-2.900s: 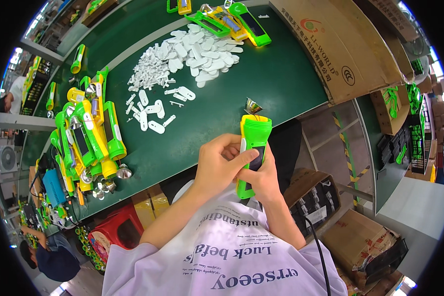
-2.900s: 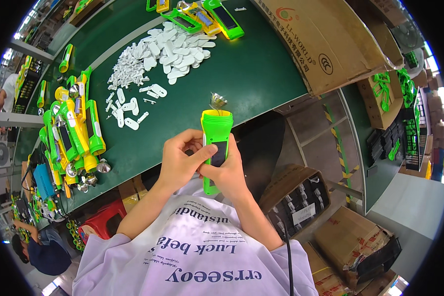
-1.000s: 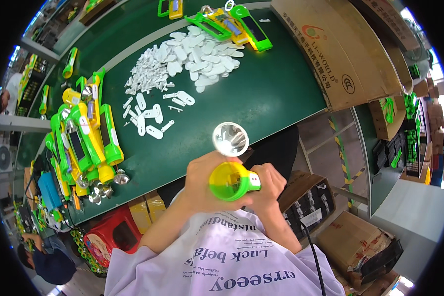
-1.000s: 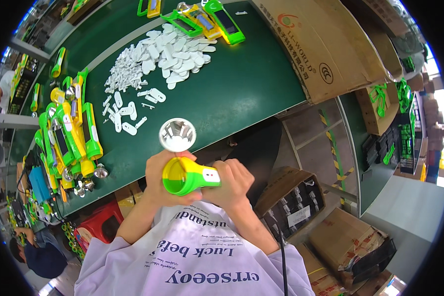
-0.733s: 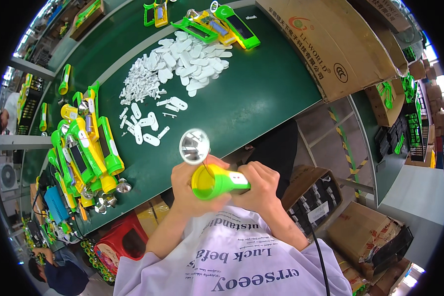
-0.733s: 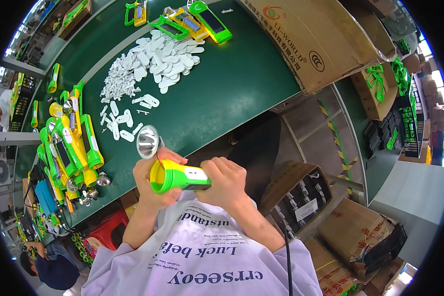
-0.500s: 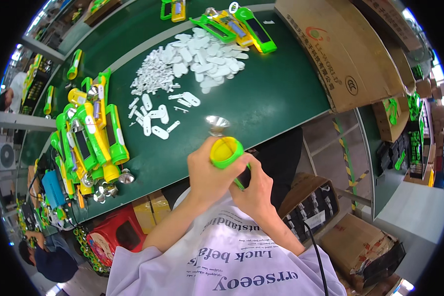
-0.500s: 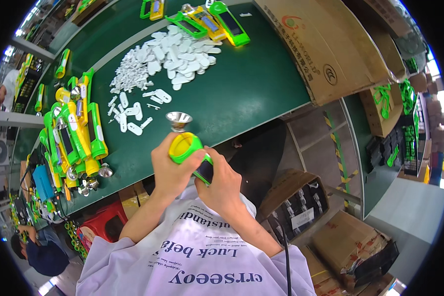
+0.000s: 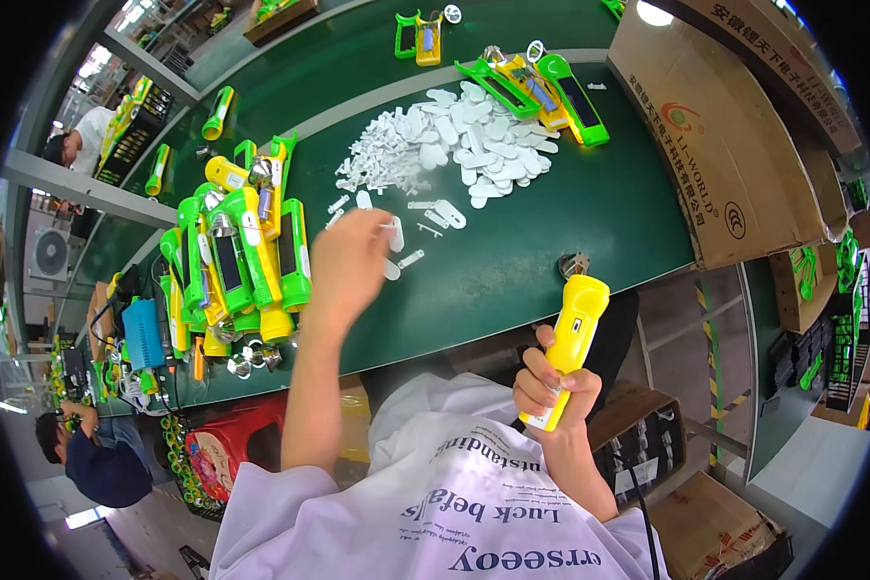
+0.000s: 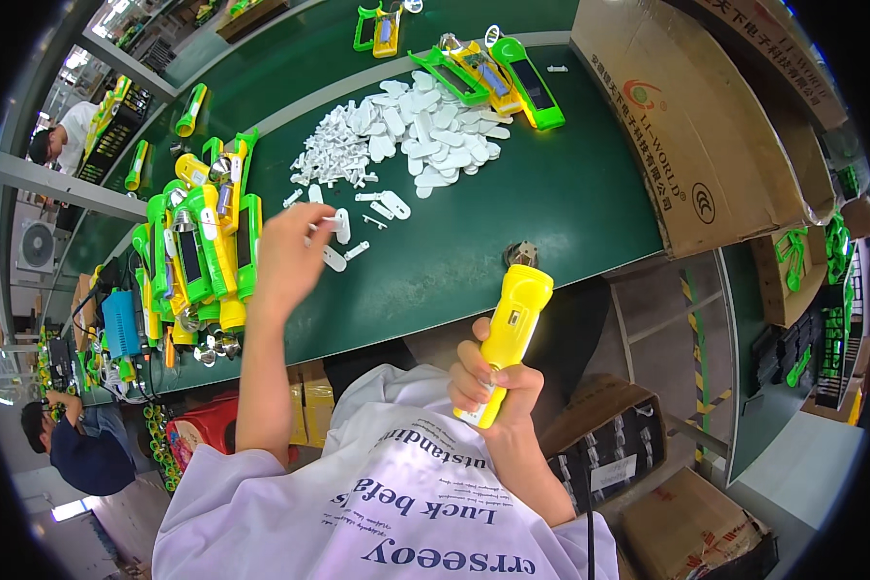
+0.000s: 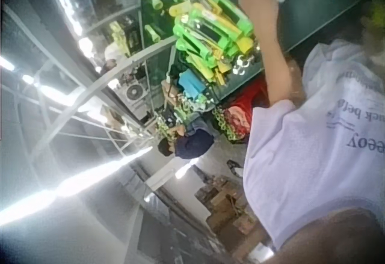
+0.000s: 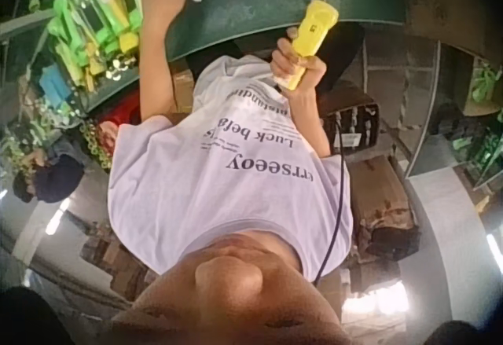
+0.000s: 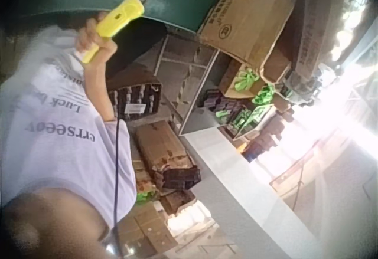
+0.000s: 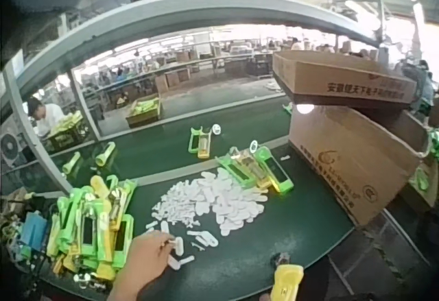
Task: The person assembles flashlights by fitting casing pieces and plastic switches together by hand, then slides the assembled flashlights along the conveyor belt.
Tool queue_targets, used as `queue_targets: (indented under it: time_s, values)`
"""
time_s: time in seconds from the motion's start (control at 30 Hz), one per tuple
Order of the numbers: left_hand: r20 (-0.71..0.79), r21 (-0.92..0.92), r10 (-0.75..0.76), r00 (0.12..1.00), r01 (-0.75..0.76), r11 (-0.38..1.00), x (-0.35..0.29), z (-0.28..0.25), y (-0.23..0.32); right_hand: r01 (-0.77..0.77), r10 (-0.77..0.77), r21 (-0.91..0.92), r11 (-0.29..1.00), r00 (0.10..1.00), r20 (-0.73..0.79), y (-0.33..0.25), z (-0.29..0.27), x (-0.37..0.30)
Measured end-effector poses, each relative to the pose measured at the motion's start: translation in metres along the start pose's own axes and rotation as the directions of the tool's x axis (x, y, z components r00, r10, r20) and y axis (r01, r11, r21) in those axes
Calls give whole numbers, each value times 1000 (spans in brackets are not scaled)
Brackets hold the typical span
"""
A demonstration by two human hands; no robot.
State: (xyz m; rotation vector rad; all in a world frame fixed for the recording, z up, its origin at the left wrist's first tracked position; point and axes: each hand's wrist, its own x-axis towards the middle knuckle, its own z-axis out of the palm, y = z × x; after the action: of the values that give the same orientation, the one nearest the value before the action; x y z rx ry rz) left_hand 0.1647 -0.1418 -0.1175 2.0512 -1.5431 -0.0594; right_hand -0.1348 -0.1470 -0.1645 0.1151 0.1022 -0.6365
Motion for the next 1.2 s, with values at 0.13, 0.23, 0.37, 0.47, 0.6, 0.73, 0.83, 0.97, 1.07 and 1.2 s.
queue_targets:
  time_s: [0.13, 0.23, 0.37, 0.47, 0.6, 0.73, 0.83, 0.97, 1.07, 1.2]
  values:
    - [61, 240, -36, 997, 21, 971, 9, -29, -40, -39, 18, 100, 994, 979, 202, 2, -2, 5]
    - [66, 169, -172, 983, 159, 973, 15, -34, -49, -60, 45, 65, 996, 978, 203, 1, -1, 4]
    - [47, 179, -213, 976, 202, 963, 26, -30, -63, -55, 48, 32, 998, 978, 205, -1, 2, 2]
    - [9, 237, -152, 988, 146, 961, 32, -23, -73, -50, 46, 20, 999, 979, 198, -2, 3, 1]
    - [21, 130, -95, 995, 91, 987, 44, -14, -68, -41, 34, 28, 999, 979, 199, -1, 4, 0]
    - [14, 85, -71, 997, 69, 994, 53, 0, -54, -37, 32, 21, 999, 980, 196, -2, 3, -2]
    - [84, 18, -48, 995, 47, 999, 57, 10, -48, -27, 24, 13, 1000, 983, 181, -2, 4, -4]
    - [15, 78, 67, 998, -68, 995, 57, 26, -58, -6, 8, -12, 1000, 987, 163, -3, 4, -7]
    - [13, 131, 38, 999, -40, 991, 54, 23, -44, -4, 7, -18, 1000, 987, 163, -4, 3, -8]
    - [-30, 3, -23, 999, 23, 1000, 39, 14, -23, -71, 68, 15, 997, 984, 166, 0, 1, -2]
